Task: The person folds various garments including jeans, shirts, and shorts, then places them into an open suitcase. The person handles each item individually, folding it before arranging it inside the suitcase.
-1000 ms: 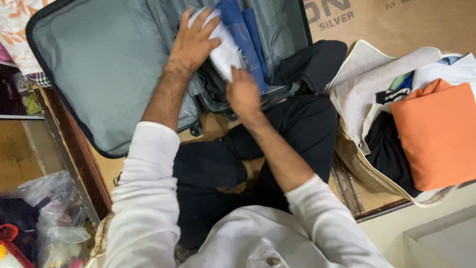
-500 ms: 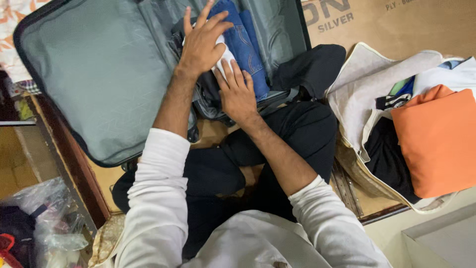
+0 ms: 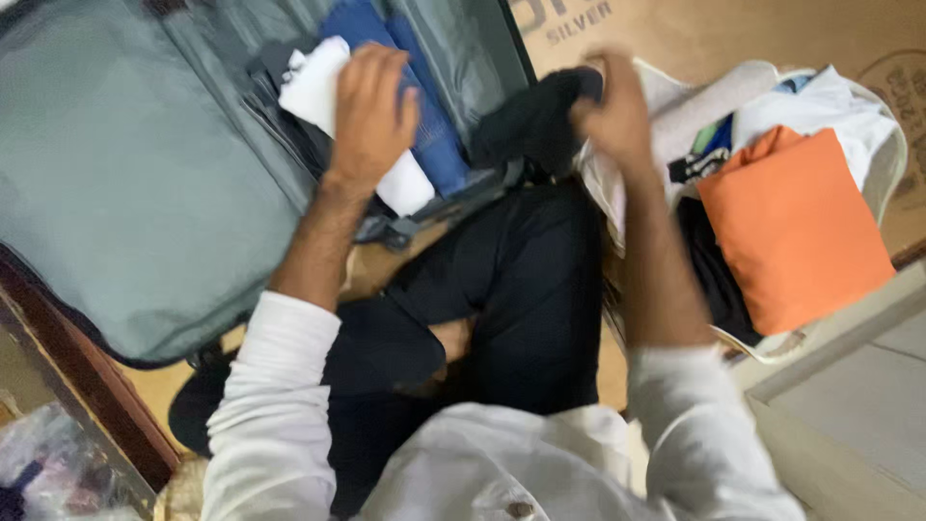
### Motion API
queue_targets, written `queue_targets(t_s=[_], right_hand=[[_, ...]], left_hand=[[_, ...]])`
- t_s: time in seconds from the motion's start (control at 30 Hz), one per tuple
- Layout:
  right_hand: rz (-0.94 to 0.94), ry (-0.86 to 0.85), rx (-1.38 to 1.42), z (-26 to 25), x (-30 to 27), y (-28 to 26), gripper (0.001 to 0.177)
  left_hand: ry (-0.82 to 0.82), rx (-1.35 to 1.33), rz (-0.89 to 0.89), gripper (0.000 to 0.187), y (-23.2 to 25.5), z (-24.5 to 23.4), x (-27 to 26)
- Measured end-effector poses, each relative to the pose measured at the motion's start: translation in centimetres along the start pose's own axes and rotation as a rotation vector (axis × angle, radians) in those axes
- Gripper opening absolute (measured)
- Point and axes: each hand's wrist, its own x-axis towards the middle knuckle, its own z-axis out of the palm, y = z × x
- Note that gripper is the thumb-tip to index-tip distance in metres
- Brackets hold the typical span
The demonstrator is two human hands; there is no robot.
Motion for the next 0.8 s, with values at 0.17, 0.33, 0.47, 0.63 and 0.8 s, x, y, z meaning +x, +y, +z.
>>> queue_targets(t_s=[0.17, 0.33, 0.47, 0.63, 0.8], right_hand=[[-0.112, -0.754, 0.014, -0.4, 7.0, 6.5, 0.099], [0.031, -0.879, -0.417, -0.4, 6.4, 5.1, 0.058], [0.055, -0.731, -0.201, -4.8, 4.9, 3.4, 0.043], [0.059, -0.472, 0.59, -10.9, 0.7, 3.2, 0.035], [-0.129, -0.145, 1.134, -11.7, -7.4, 3.9, 0.021]], left_hand=[[-0.208, -0.362, -0.012, 0.057, 6.0, 9.7, 2.8], [-0.121, -0.347, -0.161, 0.047, 9.0, 13.0, 2.4], [0.177, -0.283, -0.31, 0.028, 11.3, 11.6, -0.1], [0.273, -0.967, -0.62, 0.029, 13.6, 9.0, -3.9], [-0.227, -1.815, -0.355, 0.084, 18.2, 3.3, -5.8]])
